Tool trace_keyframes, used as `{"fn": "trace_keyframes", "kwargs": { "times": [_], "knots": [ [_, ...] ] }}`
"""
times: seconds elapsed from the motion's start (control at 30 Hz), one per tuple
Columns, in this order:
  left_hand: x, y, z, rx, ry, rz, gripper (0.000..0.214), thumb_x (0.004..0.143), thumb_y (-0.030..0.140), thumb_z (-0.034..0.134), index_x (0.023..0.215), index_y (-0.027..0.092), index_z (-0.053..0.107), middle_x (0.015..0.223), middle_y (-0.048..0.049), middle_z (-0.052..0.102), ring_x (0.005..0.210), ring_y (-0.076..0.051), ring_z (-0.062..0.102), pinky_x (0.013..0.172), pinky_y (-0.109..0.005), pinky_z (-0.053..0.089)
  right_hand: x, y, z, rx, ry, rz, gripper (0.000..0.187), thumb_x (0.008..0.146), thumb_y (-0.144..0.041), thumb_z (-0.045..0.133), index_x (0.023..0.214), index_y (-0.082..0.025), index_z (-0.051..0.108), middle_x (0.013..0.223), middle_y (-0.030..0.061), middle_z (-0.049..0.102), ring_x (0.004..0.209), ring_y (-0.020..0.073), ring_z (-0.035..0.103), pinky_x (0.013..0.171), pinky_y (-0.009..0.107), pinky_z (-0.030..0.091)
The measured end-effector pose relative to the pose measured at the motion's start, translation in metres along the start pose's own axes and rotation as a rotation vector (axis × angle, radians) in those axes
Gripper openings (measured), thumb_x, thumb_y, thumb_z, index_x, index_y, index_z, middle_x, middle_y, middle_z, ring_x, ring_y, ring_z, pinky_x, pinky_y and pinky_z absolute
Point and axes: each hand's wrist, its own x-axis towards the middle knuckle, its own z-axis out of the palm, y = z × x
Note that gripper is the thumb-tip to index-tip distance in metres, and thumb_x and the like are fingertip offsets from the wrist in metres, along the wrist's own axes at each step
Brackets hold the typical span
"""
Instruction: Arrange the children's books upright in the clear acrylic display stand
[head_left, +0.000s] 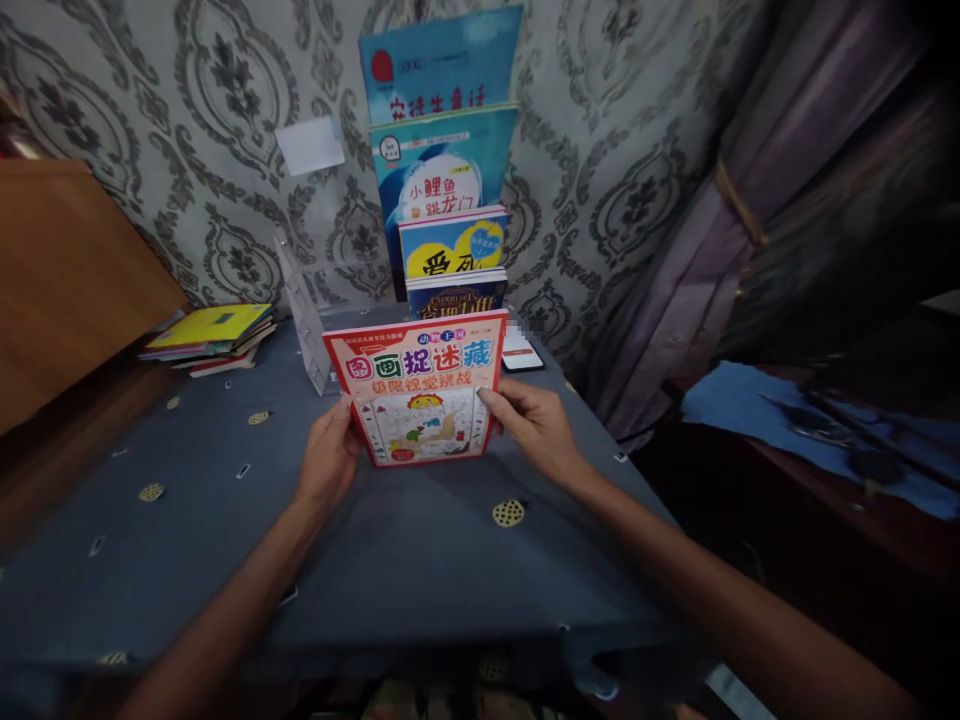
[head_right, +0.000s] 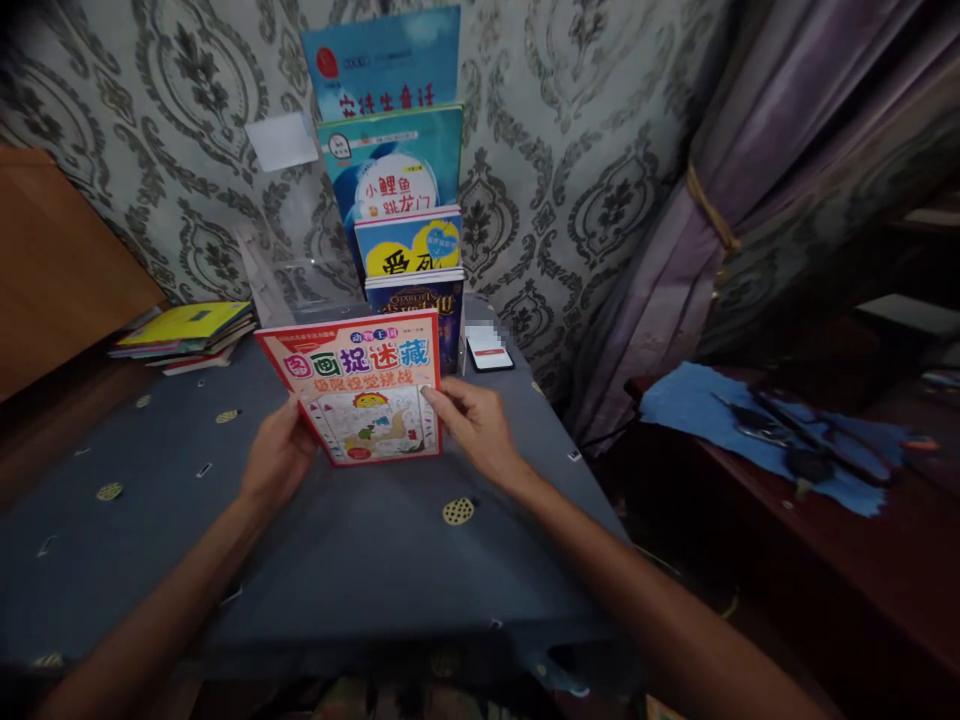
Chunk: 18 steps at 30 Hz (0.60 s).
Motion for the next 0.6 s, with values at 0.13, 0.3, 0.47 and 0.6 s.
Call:
{"fn": "trace_keyframes", "kwargs": {
  "times": [0.13, 0.3, 0.47, 0.6],
  "knots": [
    [0.007, -0.006, 0.008, -0.074, 0.077, 0.026, 0.049, 0.076, 0.062, 0.078, 0.094, 0.016, 0.075, 0.098, -0.0083, 0.080, 0.104, -0.027, 0.075, 0.092, -0.037, 0.061, 0.009, 0.002, 0.003, 0.027, 0.007, 0.033, 0.047, 0.090, -0.059, 0.056, 0.062, -0.022, 0.051, 0.054, -0.0040, 0.045, 0.050, 0.0103, 0.040, 0.048, 0.025, 0.036],
    [0.009, -0.008, 0.013, -0.042, 0.095, 0.035, 0.048, 0.075, 0.061, 0.079, 0.095, 0.018, 0.069, 0.098, -0.0061, 0.079, 0.097, -0.026, 0.075, 0.085, -0.036, 0.061, 0.014, 0.007, 0.005, 0.106, -0.014, 0.135, 0.051, 0.084, -0.067, 0.060, 0.064, -0.022, 0.050, 0.054, -0.0049, 0.045, 0.045, 0.0093, 0.038, 0.043, 0.024, 0.033],
    [0.008, -0.012, 0.007, 0.068, 0.017, -0.065, 0.045, 0.074, 0.057, 0.080, 0.092, 0.019, 0.063, 0.087, -0.0025, 0.077, 0.082, -0.022, 0.075, 0.074, -0.032, 0.061, 0.010, 0.025, 0.008, 0.192, -0.063, 0.282, 0.053, 0.081, -0.071, 0.061, 0.066, -0.021, 0.051, 0.054, -0.0044, 0.050, 0.043, 0.0081, 0.040, 0.039, 0.022, 0.031],
    [0.011, -0.027, -0.007, 0.145, 0.013, -0.184, 0.051, 0.067, 0.061, 0.082, 0.084, 0.018, 0.061, 0.081, -0.0040, 0.076, 0.079, -0.024, 0.075, 0.066, -0.031, 0.059, 0.000, 0.045, 0.010, 0.185, -0.127, 0.381, 0.054, 0.078, -0.071, 0.064, 0.064, -0.020, 0.052, 0.053, -0.0037, 0.052, 0.041, 0.0078, 0.042, 0.038, 0.022, 0.034]
  ]
}}
